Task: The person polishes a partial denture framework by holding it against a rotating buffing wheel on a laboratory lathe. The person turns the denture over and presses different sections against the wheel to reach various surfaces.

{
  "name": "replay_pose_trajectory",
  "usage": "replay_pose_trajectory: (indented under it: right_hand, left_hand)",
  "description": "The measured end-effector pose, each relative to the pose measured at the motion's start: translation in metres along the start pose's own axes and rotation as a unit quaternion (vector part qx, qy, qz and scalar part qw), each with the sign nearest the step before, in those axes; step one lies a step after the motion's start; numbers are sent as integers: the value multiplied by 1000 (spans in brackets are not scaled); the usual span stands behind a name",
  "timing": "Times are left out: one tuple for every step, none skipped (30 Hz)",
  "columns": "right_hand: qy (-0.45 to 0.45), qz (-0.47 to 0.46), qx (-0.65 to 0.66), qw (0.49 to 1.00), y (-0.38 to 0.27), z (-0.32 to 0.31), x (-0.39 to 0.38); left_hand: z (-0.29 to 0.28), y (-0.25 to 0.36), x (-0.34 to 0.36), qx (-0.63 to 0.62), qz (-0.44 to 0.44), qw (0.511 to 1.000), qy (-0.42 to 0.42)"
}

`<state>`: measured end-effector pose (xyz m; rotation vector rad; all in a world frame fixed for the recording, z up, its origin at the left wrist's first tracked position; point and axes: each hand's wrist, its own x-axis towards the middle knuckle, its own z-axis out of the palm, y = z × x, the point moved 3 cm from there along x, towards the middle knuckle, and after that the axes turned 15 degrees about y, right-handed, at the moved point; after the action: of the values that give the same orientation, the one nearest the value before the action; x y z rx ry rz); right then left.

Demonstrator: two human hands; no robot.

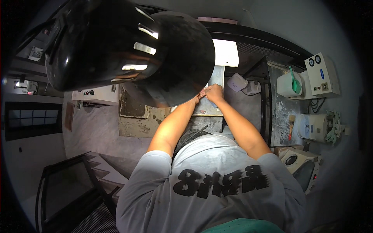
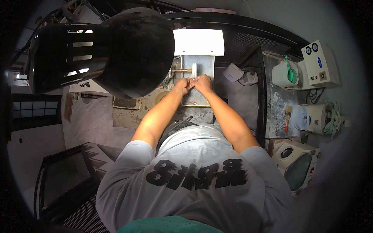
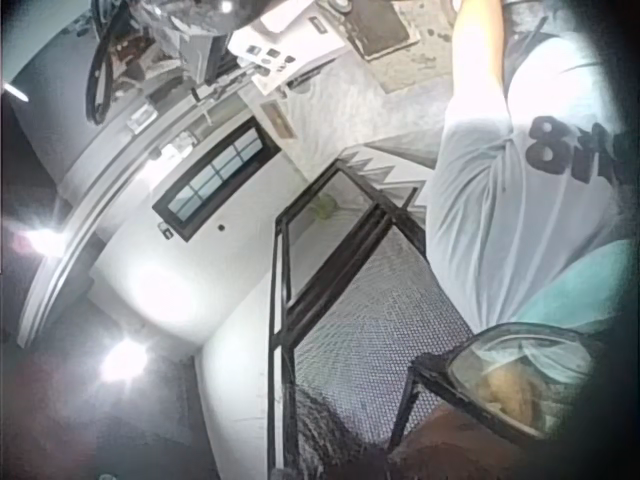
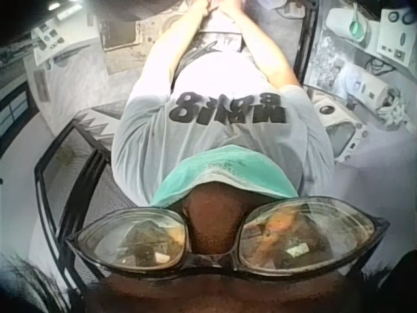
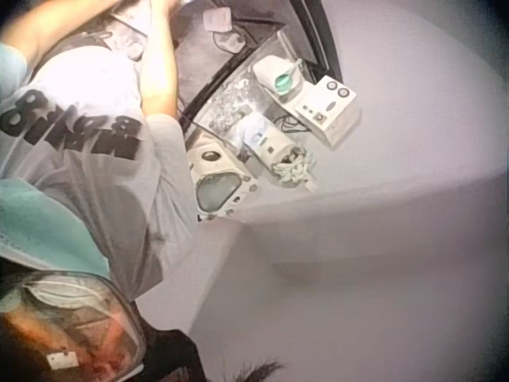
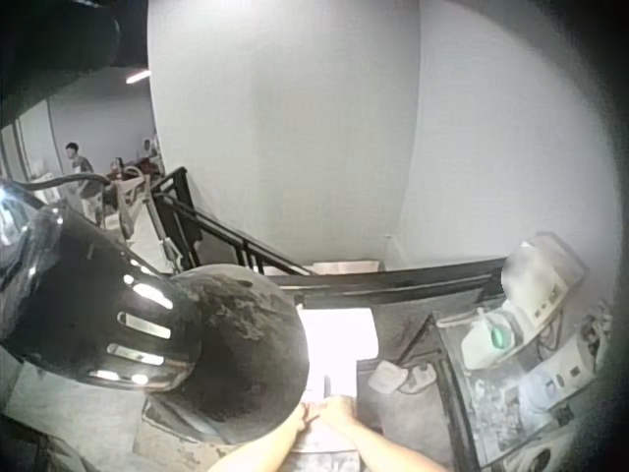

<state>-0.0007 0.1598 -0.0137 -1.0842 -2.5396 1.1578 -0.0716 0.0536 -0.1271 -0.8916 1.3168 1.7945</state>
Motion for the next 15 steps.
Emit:
replay_pose_trajectory:
  right_hand:
    - [11, 3, -2, 1000, 6, -4, 0]
    - [17, -4, -2, 1000, 5, -5, 0]
    - [18, -2, -2, 1000, 6, -6, 0]
    - [7, 24, 14, 1000, 7, -6, 1]
    - [-9, 41, 33, 999, 1, -4, -1]
    - [-23, 19, 36, 999, -16, 3, -5]
    - [-17, -4, 39, 999, -20, 8, -5]
    - [0, -4, 36, 999, -7, 5, -1]
    - [7, 7, 32, 999, 8, 1, 2]
    - [4, 23, 45, 999, 17, -5, 2]
    - [-4, 30, 58, 998, 18, -8, 0]
    - [-1, 33, 58, 998, 21, -11, 0]
    - [16, 0, 49, 999, 18, -13, -1]
    - [34, -32, 40, 998, 15, -15, -1]
    - [34, -32, 41, 998, 14, -15, -1]
  left_hand:
    - [10, -1, -18, -9, -8, 1000, -20]
    - [11, 1, -23, -9, -9, 1000, -20]
    - [14, 3, -29, -15, -6, 1000, -21]
    - [15, 3, -31, -21, -3, 1000, -22]
    - [8, 6, -22, -27, 3, 999, -18]
    - [-12, 14, -1, -22, 21, 999, 13]
    - [-19, 18, 9, -9, 30, 999, 38]
    - [-6, 12, -1, 1, 20, 999, 31]
    - [6, 5, -14, 12, 22, 1000, 4]
    - [18, 4, -35, 24, 25, 999, -20]
    - [22, 6, -51, 26, 24, 999, -21]
    - [28, 8, -67, 18, 34, 999, -29]
    - [27, 9, -73, 6, 49, 998, -34]
    - [26, 6, -71, 5, 50, 998, -32]
    - [24, 4, -71, -22, 65, 997, -37]
